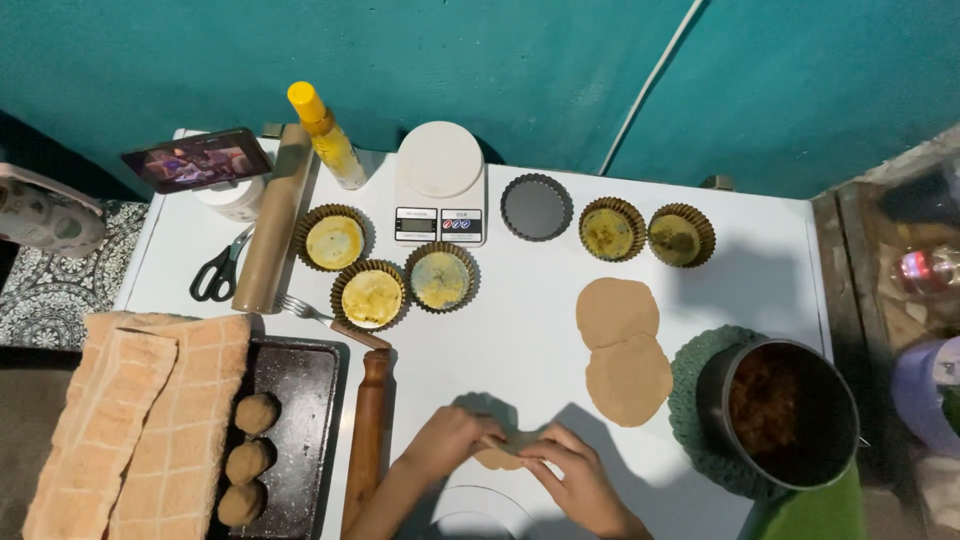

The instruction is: Roll out small portions of dough using a rolling pin and place them into tart molds.

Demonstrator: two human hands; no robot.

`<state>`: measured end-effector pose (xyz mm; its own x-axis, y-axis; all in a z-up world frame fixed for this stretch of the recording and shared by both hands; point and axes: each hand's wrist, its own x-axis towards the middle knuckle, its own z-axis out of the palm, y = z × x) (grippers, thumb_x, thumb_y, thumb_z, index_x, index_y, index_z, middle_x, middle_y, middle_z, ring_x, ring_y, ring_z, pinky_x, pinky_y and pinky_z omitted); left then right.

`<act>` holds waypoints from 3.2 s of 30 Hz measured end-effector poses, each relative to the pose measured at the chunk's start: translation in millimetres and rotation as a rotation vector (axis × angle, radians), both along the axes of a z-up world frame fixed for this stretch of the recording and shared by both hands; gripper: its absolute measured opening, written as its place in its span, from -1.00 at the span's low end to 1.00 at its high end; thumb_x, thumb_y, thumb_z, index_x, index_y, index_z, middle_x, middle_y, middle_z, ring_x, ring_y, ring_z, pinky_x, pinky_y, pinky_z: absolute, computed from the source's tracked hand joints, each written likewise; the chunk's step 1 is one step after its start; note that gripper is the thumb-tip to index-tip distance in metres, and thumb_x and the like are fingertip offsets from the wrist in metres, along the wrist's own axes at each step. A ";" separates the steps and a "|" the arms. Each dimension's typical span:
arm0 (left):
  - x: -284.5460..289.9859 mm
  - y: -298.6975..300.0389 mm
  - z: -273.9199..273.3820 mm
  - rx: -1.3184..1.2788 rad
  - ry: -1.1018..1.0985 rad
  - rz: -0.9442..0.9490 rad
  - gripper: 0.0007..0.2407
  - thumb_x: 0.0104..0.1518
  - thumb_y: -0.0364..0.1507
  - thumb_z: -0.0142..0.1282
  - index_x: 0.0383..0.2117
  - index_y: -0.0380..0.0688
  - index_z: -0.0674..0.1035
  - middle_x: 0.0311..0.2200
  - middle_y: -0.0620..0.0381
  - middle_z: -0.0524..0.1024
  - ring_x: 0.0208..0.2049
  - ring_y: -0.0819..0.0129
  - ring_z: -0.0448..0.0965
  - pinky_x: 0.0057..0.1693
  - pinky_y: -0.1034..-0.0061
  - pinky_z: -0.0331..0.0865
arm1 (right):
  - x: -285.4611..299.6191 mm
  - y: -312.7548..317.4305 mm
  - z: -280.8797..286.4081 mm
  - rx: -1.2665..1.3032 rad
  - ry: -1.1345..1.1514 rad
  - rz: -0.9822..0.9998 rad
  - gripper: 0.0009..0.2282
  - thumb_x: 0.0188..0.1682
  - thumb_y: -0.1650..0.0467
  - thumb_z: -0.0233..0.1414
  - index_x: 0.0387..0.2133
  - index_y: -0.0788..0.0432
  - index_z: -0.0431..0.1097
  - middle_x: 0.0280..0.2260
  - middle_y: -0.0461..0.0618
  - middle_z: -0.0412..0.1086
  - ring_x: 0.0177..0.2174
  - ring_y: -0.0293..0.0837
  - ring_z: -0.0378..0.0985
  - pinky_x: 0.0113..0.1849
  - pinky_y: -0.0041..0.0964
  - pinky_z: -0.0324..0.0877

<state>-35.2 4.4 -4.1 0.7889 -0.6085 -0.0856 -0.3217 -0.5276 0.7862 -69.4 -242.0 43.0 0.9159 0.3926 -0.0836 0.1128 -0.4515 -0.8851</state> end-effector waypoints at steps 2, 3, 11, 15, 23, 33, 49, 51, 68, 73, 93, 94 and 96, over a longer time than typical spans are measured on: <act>-10.4 -6.1 30.4 0.032 0.006 -0.050 -0.85 0.09 -0.41 0.22 -0.24 -0.04 0.71 -0.32 0.06 0.65 -0.31 0.06 0.64 -0.17 0.23 0.48 | -4.8 -13.7 7.5 0.028 0.033 0.036 -0.89 -0.11 0.49 0.24 -0.32 0.23 0.56 -0.36 -0.01 0.44 -0.35 -0.08 0.55 -0.31 -0.22 0.45; -17.2 -8.8 46.0 0.060 0.018 -0.103 -0.83 0.13 -0.33 0.25 -0.23 -0.06 0.70 -0.36 -0.02 0.63 -0.38 -0.01 0.62 -0.24 0.18 0.45 | -8.8 -20.0 11.8 0.053 0.072 0.069 -0.87 -0.13 0.50 0.25 -0.31 0.24 0.56 -0.34 -0.01 0.45 -0.31 -0.09 0.56 -0.28 -0.22 0.45; -34.3 -22.8 64.0 -0.374 0.526 -0.001 -0.78 0.21 -0.29 0.34 -0.30 -0.22 0.66 -0.48 -0.04 0.54 -0.52 0.20 0.47 -0.27 0.39 0.37 | 2.6 -56.8 49.6 0.671 0.600 -0.044 -0.56 -0.16 0.35 0.24 0.02 0.27 0.48 -0.06 0.13 0.51 -0.04 -0.04 0.53 -0.03 -0.09 0.40; -39.8 -19.1 1.8 -0.297 0.682 0.237 -0.72 0.24 -0.29 0.35 -0.32 -0.35 0.63 -0.49 -0.13 0.45 -0.55 0.27 0.34 -0.28 0.33 0.34 | -58.5 -43.0 -22.8 0.855 1.032 -0.343 -0.45 -0.13 0.30 0.17 0.16 0.26 0.34 0.01 0.13 0.51 0.01 -0.02 0.54 0.02 0.01 0.41; 63.0 6.8 -3.5 0.265 -0.363 0.621 -0.67 0.10 -0.45 0.14 0.02 -0.18 0.58 -0.01 0.00 0.55 0.03 0.09 0.51 0.09 0.18 0.33 | -31.3 -78.1 -79.5 0.570 0.839 -0.473 -0.61 0.02 0.37 0.05 0.11 0.30 0.38 -0.09 0.00 0.53 -0.10 -0.16 0.59 -0.05 -0.13 0.46; 68.9 0.3 -37.6 0.227 -0.587 0.422 -0.83 0.00 -0.57 0.14 -0.27 -0.13 0.63 -0.29 0.09 0.57 -0.20 0.21 0.55 -0.02 0.23 0.28 | -25.8 -90.1 -11.9 -0.229 0.486 -0.432 -0.60 0.10 0.25 -0.03 0.10 0.26 0.33 -0.12 0.15 0.51 -0.06 -0.23 0.52 -0.03 -0.29 0.39; -73.3 -74.3 -26.3 -1.249 1.379 0.556 -0.47 0.11 -0.14 0.08 0.14 -0.26 0.51 0.05 0.04 0.62 0.10 0.30 0.60 0.24 0.38 0.38 | -9.2 -70.1 -4.0 0.419 0.811 -0.195 -0.64 0.07 0.41 0.03 0.11 0.36 0.38 -0.06 0.03 0.52 -0.09 -0.20 0.52 -0.04 -0.23 0.42; -82.1 -73.7 -41.9 -1.066 1.184 0.504 -0.55 0.20 -0.35 0.21 0.19 -0.33 0.48 0.04 0.00 0.60 0.04 0.34 0.61 0.20 0.40 0.46 | -9.8 -63.1 -25.0 0.404 0.746 -0.115 -0.64 0.08 0.39 0.04 0.11 0.33 0.36 -0.04 -0.02 0.51 -0.07 -0.25 0.51 0.00 -0.29 0.40; -57.8 -51.1 11.1 -1.015 0.949 0.906 -0.50 0.14 -0.44 0.24 0.26 -0.03 0.40 0.00 0.11 0.64 -0.04 0.43 0.54 0.05 0.52 0.39 | 12.3 -7.3 20.0 0.562 0.707 -0.471 -0.63 -0.02 0.41 0.10 0.08 0.25 0.38 -0.08 -0.04 0.52 -0.11 -0.24 0.55 -0.09 -0.27 0.47; -40.3 -30.6 38.4 -1.206 0.888 0.733 -0.46 0.16 -0.47 0.21 0.25 0.18 0.23 -0.06 0.04 0.65 -0.06 0.35 0.63 0.05 0.42 0.51 | 17.2 -19.9 4.0 0.658 0.618 -0.319 -0.65 0.03 0.43 0.08 0.08 0.34 0.37 -0.07 0.02 0.52 -0.10 -0.24 0.55 -0.06 -0.30 0.44; 16.2 -19.6 -5.6 -0.604 0.291 0.656 -0.64 0.13 -0.65 0.18 0.09 -0.15 0.61 0.12 -0.01 0.51 0.00 0.41 0.54 0.04 0.61 0.46 | 72.3 22.8 0.2 -0.084 0.276 -0.559 -0.71 -0.05 0.37 0.18 -0.07 0.18 0.46 -0.38 -0.02 0.60 -0.60 -0.21 0.52 -0.56 -0.28 0.43; 16.7 -21.1 -11.3 -0.605 0.291 0.658 -0.64 0.13 -0.65 0.18 0.09 -0.15 0.61 0.12 -0.01 0.51 0.00 0.41 0.54 0.04 0.61 0.46 | 72.8 19.0 -23.1 -0.085 0.276 -0.557 -0.71 -0.05 0.37 0.18 -0.07 0.18 0.46 -0.38 -0.02 0.60 -0.60 -0.21 0.52 -0.56 -0.28 0.43; 20.7 -23.2 -22.6 -0.615 0.307 0.698 -0.63 0.12 -0.66 0.16 0.09 -0.12 0.60 0.15 -0.01 0.49 -0.03 0.43 0.56 0.00 0.63 0.49 | 75.8 12.1 -69.7 -0.003 0.010 -0.512 -0.73 -0.05 0.38 0.20 -0.10 0.22 0.46 -0.38 0.01 0.60 -0.51 -0.29 0.57 -0.49 -0.37 0.49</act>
